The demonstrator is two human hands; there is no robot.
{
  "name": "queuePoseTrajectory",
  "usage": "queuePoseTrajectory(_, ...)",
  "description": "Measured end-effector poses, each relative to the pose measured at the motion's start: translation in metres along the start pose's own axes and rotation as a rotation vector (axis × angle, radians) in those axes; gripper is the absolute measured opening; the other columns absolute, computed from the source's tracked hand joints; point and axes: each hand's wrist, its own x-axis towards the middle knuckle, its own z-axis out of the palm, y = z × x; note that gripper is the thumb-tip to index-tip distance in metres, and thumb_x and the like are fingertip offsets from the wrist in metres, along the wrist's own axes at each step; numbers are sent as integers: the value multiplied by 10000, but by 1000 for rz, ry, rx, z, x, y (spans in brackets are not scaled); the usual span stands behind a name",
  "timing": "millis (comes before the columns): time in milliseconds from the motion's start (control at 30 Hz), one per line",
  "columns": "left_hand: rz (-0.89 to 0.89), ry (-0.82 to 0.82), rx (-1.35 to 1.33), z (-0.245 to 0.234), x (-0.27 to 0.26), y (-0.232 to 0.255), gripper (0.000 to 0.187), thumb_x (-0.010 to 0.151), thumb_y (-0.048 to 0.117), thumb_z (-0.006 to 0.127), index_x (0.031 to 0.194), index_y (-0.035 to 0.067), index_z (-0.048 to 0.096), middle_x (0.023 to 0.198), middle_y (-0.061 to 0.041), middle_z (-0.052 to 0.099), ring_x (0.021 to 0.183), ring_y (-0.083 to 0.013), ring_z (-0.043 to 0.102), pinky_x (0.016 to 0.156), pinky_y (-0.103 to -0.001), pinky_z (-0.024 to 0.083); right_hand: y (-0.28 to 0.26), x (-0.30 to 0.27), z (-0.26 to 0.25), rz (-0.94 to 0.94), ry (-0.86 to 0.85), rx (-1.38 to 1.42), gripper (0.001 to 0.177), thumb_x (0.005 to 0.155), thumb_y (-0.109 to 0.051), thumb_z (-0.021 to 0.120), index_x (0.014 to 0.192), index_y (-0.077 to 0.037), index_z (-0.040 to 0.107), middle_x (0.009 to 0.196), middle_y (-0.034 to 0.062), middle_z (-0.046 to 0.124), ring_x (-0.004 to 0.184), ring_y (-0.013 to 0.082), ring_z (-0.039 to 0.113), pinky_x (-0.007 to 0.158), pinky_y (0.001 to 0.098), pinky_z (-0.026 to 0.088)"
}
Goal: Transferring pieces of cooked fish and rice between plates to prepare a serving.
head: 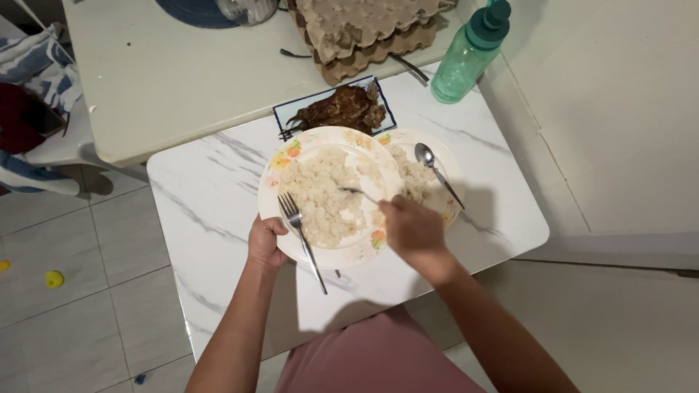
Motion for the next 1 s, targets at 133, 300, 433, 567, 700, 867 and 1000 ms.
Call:
queuePoseTrajectory(133, 40, 34, -47, -5, 4, -7, 801, 563, -63, 432, 1359, -64, 522, 1137, -179, 670, 984, -348, 699, 884, -421, 619, -34, 10, -44, 40, 150, 43, 195, 863, -90, 651, 1023, -97, 762, 825, 61, 680, 681, 280, 679, 570, 404, 531)
queuePoseTrajectory(300, 136, 115, -76, 0, 13, -15, 854, 598, -102, 417, 1449, -25, 440, 1226, -178, 627, 1071, -344, 667, 926, -430, 601, -67, -9, -27, -20, 75, 88, 256, 850, -62, 645, 1082, -29, 748, 839, 93, 695, 649, 253, 681, 567, 386, 539)
queuePoseTrajectory(433, 105, 141, -130, 22, 0, -6, 867, 573, -113, 397, 1431, 13, 435, 1223, -148, 649, 1087, -320, 685, 941, -412, 608, -44, -9, -5, 18, 66, 51, 202, 920, -57, 637, 1091, -26, 741, 849, 101, 702, 658, 244, 688, 539, 361, 541)
queuePoseTrajectory(567, 94, 118, -111, 10, -2, -11, 849, 577, -121, 397, 1416, -7, 458, 1204, -153, 645, 1068, -328, 678, 925, -420, 604, -44, 2, -23, 58, 81, 43, 204, 850, -37, 653, 1025, -47, 758, 858, 84, 725, 665, 283, 688, 559, 402, 537)
queuePoseTrajectory(700, 118, 56, -121, -6, 6, -20, 797, 606, -127, 413, 1399, -70, 481, 1199, -172, 639, 1068, -343, 663, 929, -414, 601, -55, 10, -25, 60, 63, 176, 248, 882, -35, 629, 1095, -30, 754, 853, 95, 720, 601, 245, 674, 521, 368, 539)
queuePoseTrajectory(867, 181, 91, -71, 7, 3, -16, 797, 604, -114, 408, 1395, -42, 474, 1175, -156, 634, 1064, -331, 655, 920, -412, 598, -62, 4, -4, 12, -11, 142, 239, 889, -56, 633, 1097, -35, 749, 880, 115, 714, 617, 266, 661, 548, 384, 543)
queuePoseTrajectory(1000, 114, 174, -79, 7, -7, -10, 812, 573, -106, 384, 1374, -7, 479, 1160, -145, 646, 1034, -323, 673, 894, -411, 607, -35, 2, 12, 92, 9, 301, 242, 840, -44, 648, 1065, -21, 734, 954, 189, 714, 734, 332, 695, 651, 430, 552)
